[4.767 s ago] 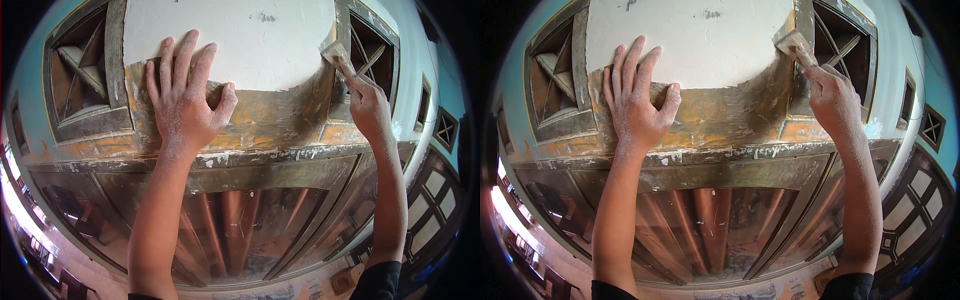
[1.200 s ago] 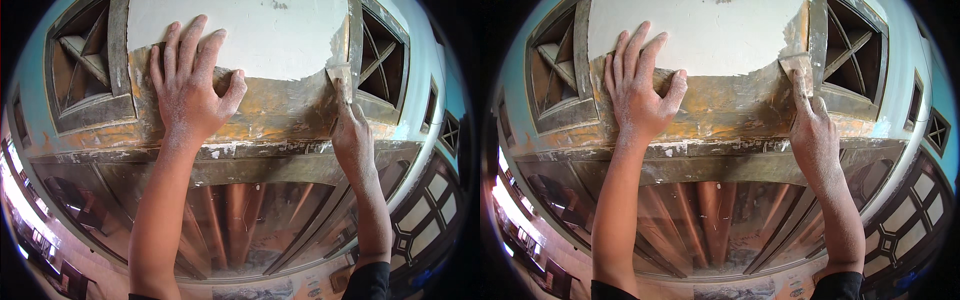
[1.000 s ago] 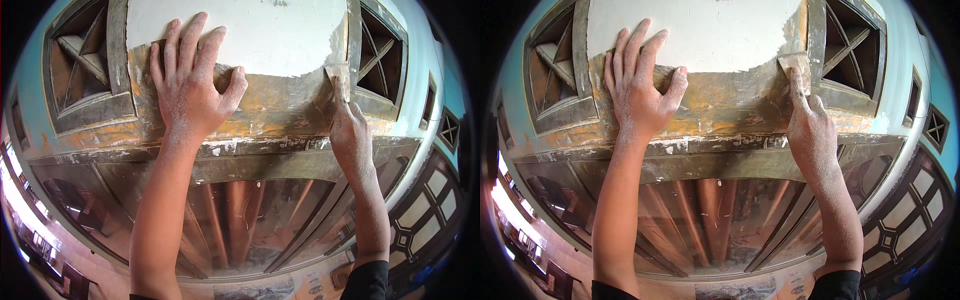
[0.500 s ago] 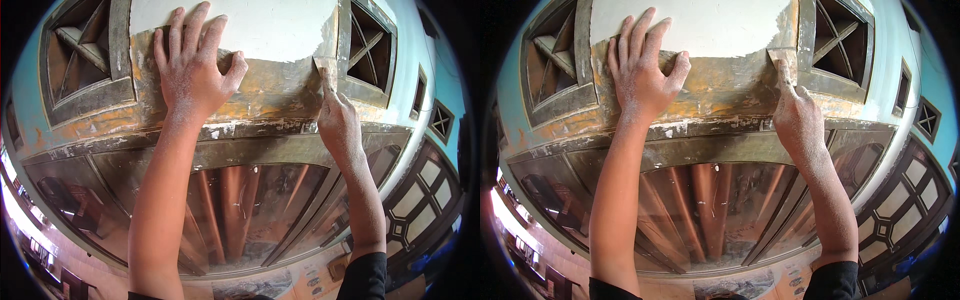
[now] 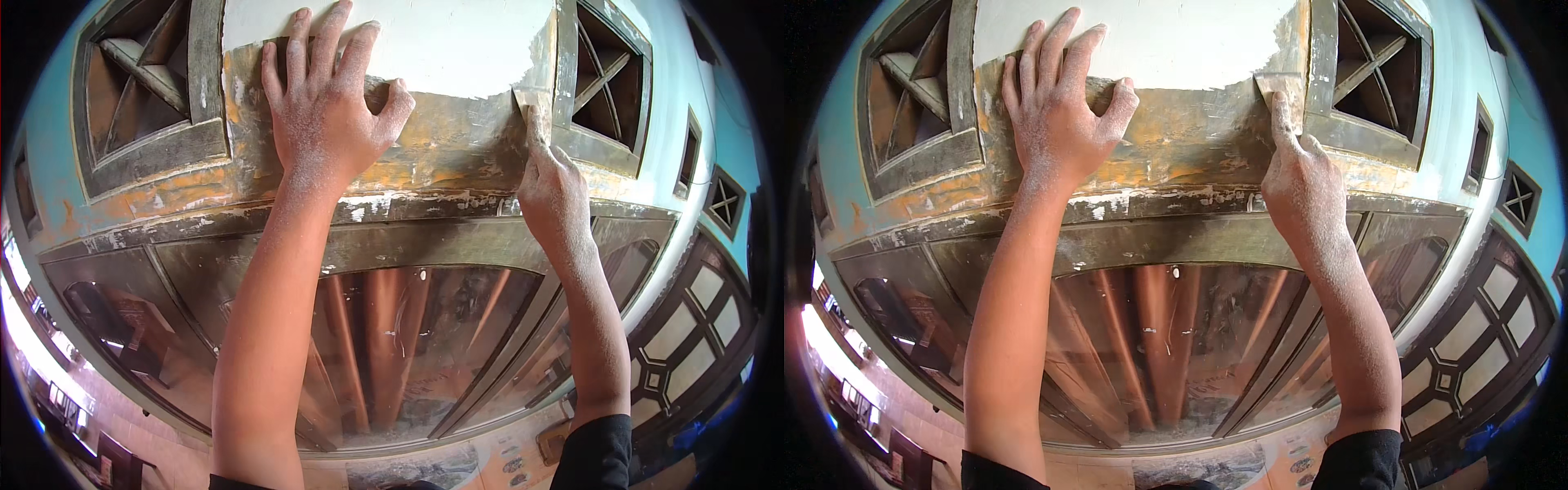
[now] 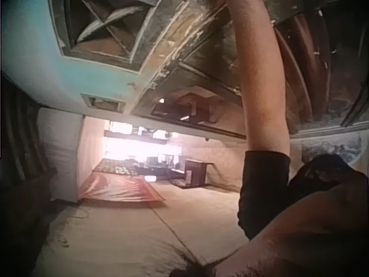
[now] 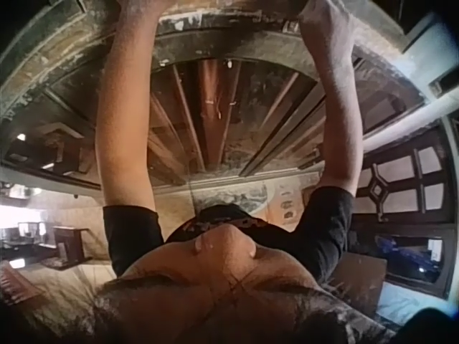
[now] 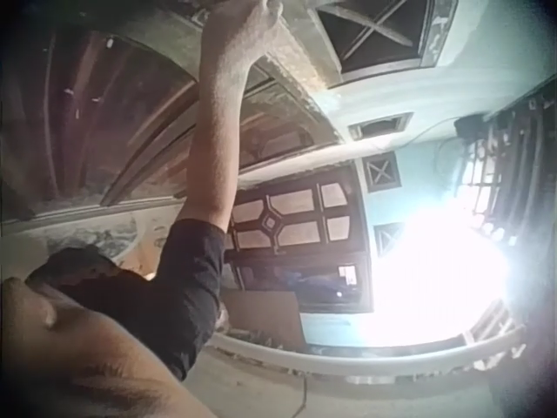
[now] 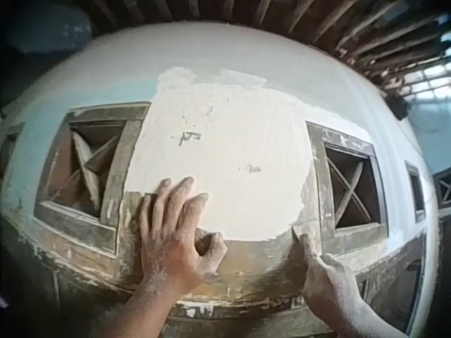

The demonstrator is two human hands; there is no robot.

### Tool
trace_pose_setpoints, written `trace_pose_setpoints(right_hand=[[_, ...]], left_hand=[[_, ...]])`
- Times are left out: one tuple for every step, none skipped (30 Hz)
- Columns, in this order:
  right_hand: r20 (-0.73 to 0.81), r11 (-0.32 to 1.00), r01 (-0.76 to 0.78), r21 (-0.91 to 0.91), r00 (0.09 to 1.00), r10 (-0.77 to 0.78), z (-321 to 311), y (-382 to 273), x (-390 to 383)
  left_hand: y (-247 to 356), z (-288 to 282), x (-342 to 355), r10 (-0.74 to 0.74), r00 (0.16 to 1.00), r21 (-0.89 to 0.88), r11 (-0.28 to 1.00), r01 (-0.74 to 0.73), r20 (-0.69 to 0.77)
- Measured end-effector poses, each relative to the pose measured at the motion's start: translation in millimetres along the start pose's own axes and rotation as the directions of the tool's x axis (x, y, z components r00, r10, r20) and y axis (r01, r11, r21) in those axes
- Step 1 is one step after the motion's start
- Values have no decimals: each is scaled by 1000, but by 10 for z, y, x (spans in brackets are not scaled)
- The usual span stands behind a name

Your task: The person scrapes and smooths plaster on a wall using a putty knife.

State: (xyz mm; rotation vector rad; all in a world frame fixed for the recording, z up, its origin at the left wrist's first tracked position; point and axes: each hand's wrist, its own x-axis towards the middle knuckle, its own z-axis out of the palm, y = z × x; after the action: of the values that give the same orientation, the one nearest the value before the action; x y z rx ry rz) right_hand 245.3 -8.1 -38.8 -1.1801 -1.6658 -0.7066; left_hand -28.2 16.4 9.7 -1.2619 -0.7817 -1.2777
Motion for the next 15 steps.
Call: trace_pose_setpoints(right_hand=[[0,1000,-3,-2,1000,3,10,3,-7],[-13,1000,4,-12,1000,-4,32,13,-17],[-26,1000,9,-24,1000,-10,38,40,-26],[-26,1000,9,-23,1000,-9,37,53,-40],[-31,1000,8,-17,999,-8,27,71,-67],[-40,1000,17,6,999,-17,59,34,-62],[-43,999,29,27,999,-28,79,-52,-36],[-43,999,22,27,999,-20,78,-97,-24],[-35,1000,0,18,999,1,111,-53,-40],[-31,1000,-10,6,999,11,99,4,-65],[-38,1000,-9,4,999,10,51,37,-88],[-45,1000,-1,23,999,2,59,29,-86],[-45,1000,1,30,999,1,69,8,-69],[-39,1000,-3,28,999,4,80,-17,-43],[-32,1000,-10,18,999,11,72,-17,-38]], left_hand=[[-2,4,4,5,1000,-17,1000,-5,-13],[2,10,7,9,1000,-34,999,-10,-26],[62,-32,43,9,1000,-41,999,-10,-26],[132,-138,110,-52,996,-60,997,56,72],[173,-190,145,-109,979,-74,990,123,170],[59,-6,136,-108,980,-53,992,118,169],[-140,309,136,32,977,-371,922,-111,-213],[-232,488,136,29,813,-552,720,-421,-582],[-143,391,89,24,818,-564,713,-416,-574],[5,108,67,50,964,-372,916,-148,-260],[97,-91,80,-45,997,-49,998,49,70],[97,-132,93,-43,996,-41,998,46,72],[109,-154,104,-67,992,-38,997,71,108],[122,-178,119,-90,985,-35,995,96,144],[159,-225,160,-90,985,-40,995,97,145]])
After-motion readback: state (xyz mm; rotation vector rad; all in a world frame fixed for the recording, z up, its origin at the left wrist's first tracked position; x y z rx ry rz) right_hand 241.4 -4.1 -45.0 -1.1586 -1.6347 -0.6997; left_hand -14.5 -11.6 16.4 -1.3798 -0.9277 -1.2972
